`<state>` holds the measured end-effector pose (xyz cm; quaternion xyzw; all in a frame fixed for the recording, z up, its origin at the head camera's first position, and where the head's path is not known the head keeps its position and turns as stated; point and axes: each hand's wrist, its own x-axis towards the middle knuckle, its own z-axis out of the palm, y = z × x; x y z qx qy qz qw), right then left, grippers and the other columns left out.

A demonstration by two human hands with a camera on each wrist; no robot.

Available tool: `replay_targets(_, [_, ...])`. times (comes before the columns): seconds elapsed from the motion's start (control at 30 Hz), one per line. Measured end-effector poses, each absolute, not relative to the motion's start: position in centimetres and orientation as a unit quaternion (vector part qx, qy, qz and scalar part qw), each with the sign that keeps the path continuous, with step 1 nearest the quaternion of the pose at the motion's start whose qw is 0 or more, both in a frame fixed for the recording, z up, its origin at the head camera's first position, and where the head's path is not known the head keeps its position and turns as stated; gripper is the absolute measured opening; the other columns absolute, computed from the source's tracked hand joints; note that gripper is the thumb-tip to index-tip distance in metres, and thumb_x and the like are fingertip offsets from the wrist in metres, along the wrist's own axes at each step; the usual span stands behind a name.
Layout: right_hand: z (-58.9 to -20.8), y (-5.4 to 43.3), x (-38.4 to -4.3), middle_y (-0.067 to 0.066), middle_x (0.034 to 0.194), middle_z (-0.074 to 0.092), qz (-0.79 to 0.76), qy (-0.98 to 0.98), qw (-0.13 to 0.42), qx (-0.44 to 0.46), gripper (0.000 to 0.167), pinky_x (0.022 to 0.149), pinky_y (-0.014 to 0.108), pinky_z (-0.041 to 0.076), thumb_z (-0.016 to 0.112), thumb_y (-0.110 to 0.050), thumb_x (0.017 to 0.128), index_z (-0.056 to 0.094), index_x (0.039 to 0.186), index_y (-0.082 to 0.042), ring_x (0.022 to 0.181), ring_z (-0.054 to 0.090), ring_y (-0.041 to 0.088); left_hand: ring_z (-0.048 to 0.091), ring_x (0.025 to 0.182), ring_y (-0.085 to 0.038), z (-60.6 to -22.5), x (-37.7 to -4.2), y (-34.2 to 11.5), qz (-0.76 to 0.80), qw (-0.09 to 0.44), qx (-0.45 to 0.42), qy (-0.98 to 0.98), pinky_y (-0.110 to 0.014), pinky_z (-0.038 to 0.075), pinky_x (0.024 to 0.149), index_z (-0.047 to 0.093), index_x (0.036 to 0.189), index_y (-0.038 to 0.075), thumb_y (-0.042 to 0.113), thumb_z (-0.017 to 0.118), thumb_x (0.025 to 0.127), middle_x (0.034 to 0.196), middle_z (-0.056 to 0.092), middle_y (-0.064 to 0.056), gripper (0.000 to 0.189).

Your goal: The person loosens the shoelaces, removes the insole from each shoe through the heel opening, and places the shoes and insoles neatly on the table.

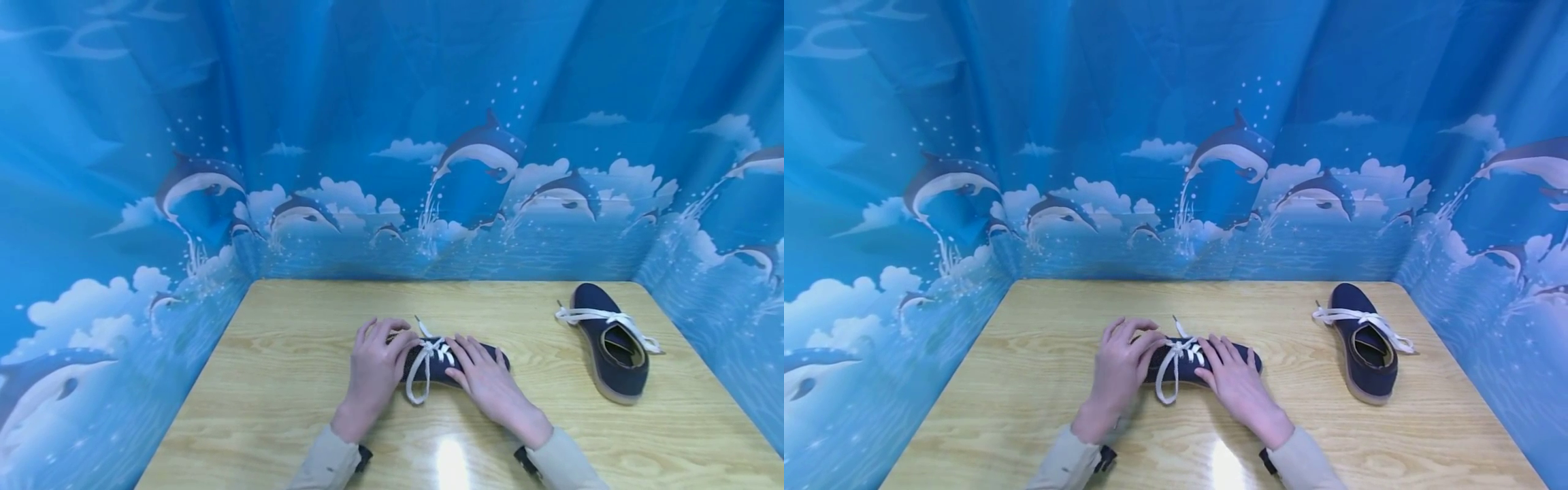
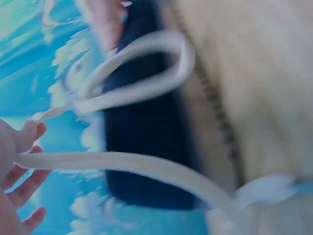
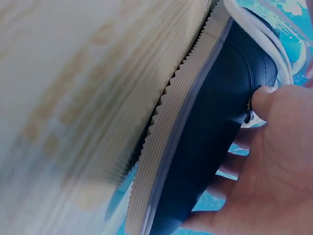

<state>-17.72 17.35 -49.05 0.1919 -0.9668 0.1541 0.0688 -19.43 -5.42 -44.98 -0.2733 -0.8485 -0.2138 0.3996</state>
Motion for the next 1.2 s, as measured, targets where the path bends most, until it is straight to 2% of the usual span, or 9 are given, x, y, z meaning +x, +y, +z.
replay_targets(0.1, [-49.0, 17.4, -17.8, 0.017, 0.155, 0.044, 0.152, -0.968, 0.069, 0.189, 0.056, 0.107, 0.078, 0.027, 0.049, -0.042, 0.106, 0.043, 0.154, -0.013, 0.143, 0.04, 0.041, 0.069, 0.095, -0.021, -44.0, -19.5, -5.7, -0.226, 0.424, -0.264, -0.837, -0.053, 0.049, 0.102, 0.075, 0.09, 0.016, 0.021, 0.081, 0.084, 0.104, 0.071, -0.002, 0.01])
replay_targets(0.2, [-49.0, 17.4, -17.8, 0.017, 0.155, 0.044, 0.151, -0.968, 0.069, 0.188, 0.056, 0.107, 0.078, 0.027, 0.049, -0.042, 0.106, 0.043, 0.154, -0.013, 0.143, 0.04, 0.041, 0.069, 0.093, -0.02, -43.6, -19.4, -5.9, -0.225, 0.42, -0.267, -0.838, -0.051, 0.051, 0.099, 0.075, 0.089, 0.015, 0.022, 0.081, 0.085, 0.101, 0.071, -0.001, 0.011])
replay_targets(0.37, [-48.9, 17.4, -17.8, 0.017, 0.154, 0.045, 0.15, -0.968, 0.07, 0.19, 0.056, 0.106, 0.078, 0.028, 0.049, -0.041, 0.106, 0.043, 0.154, -0.012, 0.142, 0.041, 0.041, 0.069, 0.09, -0.017, -43.9, -19.2, -5.8, -0.228, 0.376, -0.295, -0.848, -0.047, 0.053, 0.096, 0.075, 0.088, 0.015, 0.025, 0.079, 0.089, 0.096, 0.071, 0.001, 0.011])
replay_targets(0.53, [-48.8, 17.5, -17.7, 0.016, 0.155, 0.045, 0.151, -0.968, 0.064, 0.188, 0.056, 0.106, 0.078, 0.028, 0.049, -0.041, 0.106, 0.043, 0.154, -0.013, 0.143, 0.04, 0.041, 0.068, 0.095, -0.016, -44.2, -19.0, -5.6, -0.236, 0.32, -0.349, -0.848, -0.046, 0.052, 0.099, 0.076, 0.091, 0.016, 0.03, 0.07, 0.096, 0.099, 0.072, 0.002, 0.016])
replay_targets(0.63, [-48.9, 17.6, -17.7, 0.016, 0.155, 0.045, 0.152, -0.968, 0.063, 0.188, 0.056, 0.106, 0.078, 0.028, 0.049, -0.041, 0.106, 0.043, 0.154, -0.012, 0.143, 0.04, 0.042, 0.068, 0.096, -0.015, -44.3, -19.0, -5.5, -0.235, 0.305, -0.358, -0.851, -0.045, 0.052, 0.099, 0.077, 0.094, 0.017, 0.029, 0.068, 0.098, 0.1, 0.072, 0.002, 0.015])
replay_targets(0.77, [-49.0, 17.5, -17.7, 0.016, 0.155, 0.044, 0.153, -0.968, 0.062, 0.188, 0.056, 0.106, 0.078, 0.028, 0.048, -0.042, 0.106, 0.043, 0.154, -0.012, 0.143, 0.04, 0.041, 0.068, 0.095, -0.015, -44.5, -19.1, -5.1, -0.231, 0.296, -0.313, -0.872, -0.041, 0.053, 0.096, 0.076, 0.098, 0.017, 0.024, 0.07, 0.096, 0.099, 0.071, 0.003, 0.009])
replay_targets(1.0, [-49.1, 17.4, -17.8, 0.016, 0.154, 0.046, 0.149, -0.968, 0.069, 0.189, 0.056, 0.106, 0.078, 0.029, 0.049, -0.041, 0.106, 0.044, 0.153, -0.012, 0.142, 0.041, 0.041, 0.068, 0.103, -0.021, -45.3, -19.0, -4.4, -0.167, 0.221, -0.258, -0.925, -0.044, 0.051, 0.098, 0.072, 0.107, 0.02, 0.042, 0.075, 0.091, 0.107, 0.07, 0.002, 0.028])
replay_targets(1.2, [-49.1, 17.3, -17.6, 0.017, 0.151, 0.048, 0.155, -0.964, 0.092, 0.196, 0.054, 0.103, 0.078, 0.032, 0.052, -0.039, 0.105, 0.046, 0.151, -0.011, 0.139, 0.044, 0.043, 0.07, 0.09, -0.015, -45.8, -19.2, -4.0, -0.175, 0.246, -0.244, -0.922, -0.041, 0.054, 0.093, 0.072, 0.095, 0.018, 0.028, 0.082, 0.086, 0.095, 0.073, 0.004, 0.017])
